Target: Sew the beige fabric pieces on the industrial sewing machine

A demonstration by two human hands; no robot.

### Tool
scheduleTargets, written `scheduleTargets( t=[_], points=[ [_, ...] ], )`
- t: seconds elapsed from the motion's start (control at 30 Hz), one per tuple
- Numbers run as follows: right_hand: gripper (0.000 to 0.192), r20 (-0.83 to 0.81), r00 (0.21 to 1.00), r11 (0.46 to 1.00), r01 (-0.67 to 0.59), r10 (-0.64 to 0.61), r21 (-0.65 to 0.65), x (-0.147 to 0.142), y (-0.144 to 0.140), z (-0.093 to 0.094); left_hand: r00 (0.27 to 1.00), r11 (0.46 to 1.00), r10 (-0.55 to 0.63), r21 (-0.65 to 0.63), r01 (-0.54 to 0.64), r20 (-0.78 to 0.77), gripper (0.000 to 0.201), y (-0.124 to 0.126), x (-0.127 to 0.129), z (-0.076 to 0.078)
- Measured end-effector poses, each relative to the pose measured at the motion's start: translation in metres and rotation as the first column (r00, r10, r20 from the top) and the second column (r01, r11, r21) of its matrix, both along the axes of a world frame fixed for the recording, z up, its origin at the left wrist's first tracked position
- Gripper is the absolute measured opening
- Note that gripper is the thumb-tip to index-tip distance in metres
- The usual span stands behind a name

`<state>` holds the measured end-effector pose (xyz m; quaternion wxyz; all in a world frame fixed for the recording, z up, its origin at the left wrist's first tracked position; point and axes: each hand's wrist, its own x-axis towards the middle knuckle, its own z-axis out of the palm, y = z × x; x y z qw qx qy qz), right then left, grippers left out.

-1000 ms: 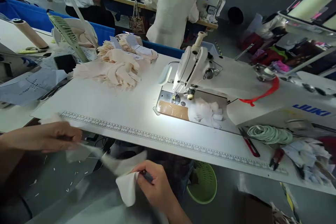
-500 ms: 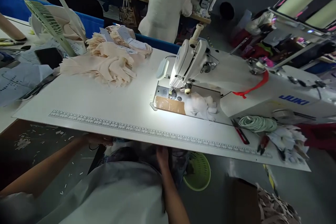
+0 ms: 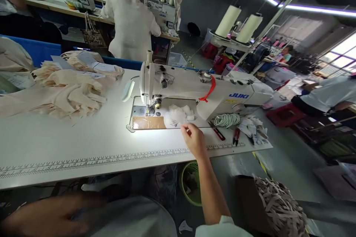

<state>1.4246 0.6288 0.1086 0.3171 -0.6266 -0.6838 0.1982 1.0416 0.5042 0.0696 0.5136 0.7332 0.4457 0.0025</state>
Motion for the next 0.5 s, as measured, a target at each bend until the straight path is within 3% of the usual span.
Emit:
scheduleTargets(
  t=[0.07,0.1,0.17,0.2,0.3,0.4,0.5],
  points=[
    [0.015,0.184,0.974,0.99,0.124,-0.135,0.073,0.003,0.034,-0.006,0.968,0.979,-0.169,-0.08,0.186,0.188,0.038,0.01,0.037,0.043],
    [0.013,0.238,0.957,0.985,0.155,-0.168,0.075,0.004,0.046,-0.01,0.938,0.973,-0.217,-0.016,0.23,0.269,0.036,0.02,0.056,0.058],
    [0.011,0.318,0.927,0.979,0.195,-0.201,0.05,0.003,0.06,-0.017,0.911,0.967,-0.21,0.214,0.14,0.355,0.032,0.048,0.095,0.072],
    [0.013,0.352,0.913,0.977,0.207,-0.208,0.04,0.002,0.062,-0.02,0.91,0.937,-0.197,0.342,0.066,0.365,0.031,0.066,0.114,0.072],
    [0.013,0.429,0.881,0.979,0.197,-0.198,0.047,0.003,0.061,-0.026,0.925,0.767,-0.143,0.631,-0.12,0.351,0.027,0.13,0.167,0.051],
    [0.011,0.424,0.89,0.986,0.153,-0.168,0.069,0.006,0.057,-0.029,0.97,0.606,0.056,0.764,-0.222,0.238,0.023,0.188,0.208,0.03],
    [0.016,0.404,0.892,0.979,0.192,-0.202,0.066,0.008,0.055,-0.027,0.97,0.542,0.241,0.822,-0.172,0.043,0.021,0.221,0.233,0.023]
  ],
)
